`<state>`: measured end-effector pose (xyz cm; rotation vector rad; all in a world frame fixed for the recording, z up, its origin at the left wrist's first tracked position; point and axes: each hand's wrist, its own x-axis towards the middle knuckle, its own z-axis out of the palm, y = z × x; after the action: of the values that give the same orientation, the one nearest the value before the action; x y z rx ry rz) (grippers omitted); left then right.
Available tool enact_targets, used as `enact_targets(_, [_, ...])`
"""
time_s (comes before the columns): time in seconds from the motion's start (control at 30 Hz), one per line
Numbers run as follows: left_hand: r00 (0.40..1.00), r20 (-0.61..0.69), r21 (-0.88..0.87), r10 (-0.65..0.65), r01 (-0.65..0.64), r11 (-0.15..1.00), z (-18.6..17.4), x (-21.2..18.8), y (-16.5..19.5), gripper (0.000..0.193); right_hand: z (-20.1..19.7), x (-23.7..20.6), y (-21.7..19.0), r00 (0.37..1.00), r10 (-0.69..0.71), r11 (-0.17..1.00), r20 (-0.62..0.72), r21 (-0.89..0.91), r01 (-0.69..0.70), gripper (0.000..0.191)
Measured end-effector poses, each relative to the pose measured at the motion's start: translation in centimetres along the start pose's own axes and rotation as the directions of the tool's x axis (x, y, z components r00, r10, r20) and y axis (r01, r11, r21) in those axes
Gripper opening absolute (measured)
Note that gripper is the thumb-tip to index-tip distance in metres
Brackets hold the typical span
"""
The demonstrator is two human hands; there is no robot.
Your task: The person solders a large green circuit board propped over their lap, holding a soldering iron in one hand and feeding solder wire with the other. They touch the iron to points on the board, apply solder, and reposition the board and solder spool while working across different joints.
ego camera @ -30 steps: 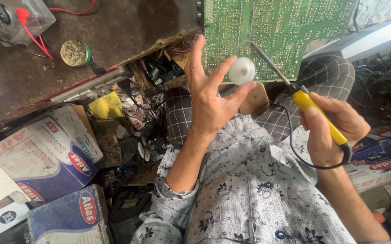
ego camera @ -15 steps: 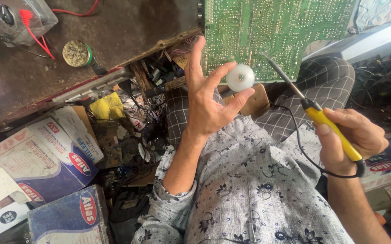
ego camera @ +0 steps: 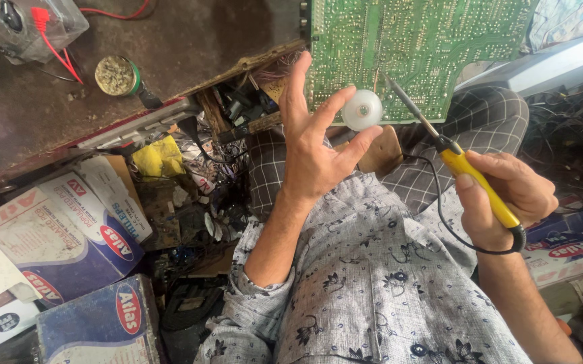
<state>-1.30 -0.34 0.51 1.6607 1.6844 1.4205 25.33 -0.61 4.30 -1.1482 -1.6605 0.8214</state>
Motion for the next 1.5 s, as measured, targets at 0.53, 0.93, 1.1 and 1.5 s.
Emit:
enact_targets(0.53, [1.0,-0.015,-0.001,0.005,-0.005,1.0,0.0,0.1,0.1,0.057,0.1,-0.6,0.3,0.999,0.021,0.997,0.029,-0.076,-0.019,0.014])
enact_targets(0.93, [1.0,-0.01,0.01,-0.02,0.02,1.0,0.1,0.0,0.3,0.056,2.7,-2.6,2.1,0.965,0.251,0.918,-0.082,0.336,-0.21,0.022])
enact_targets(1.1, [1.0,-0.003,0.004,-0.017,0.017,1.0,0.3,0.0,0.2,0.057,2.6,-2.5,2.5,0.958,0.282,0.888,-0.06,0.393,-0.237,0.022])
enact_targets(1.5, [1.0,-0.014,-0.049,0.016,-0.017,0.999,0.2,-0.4,-0.4,0.056,1.3,-2.8,2.5,0.979,0.168,0.896,-0.12,0.432,-0.101,0.023])
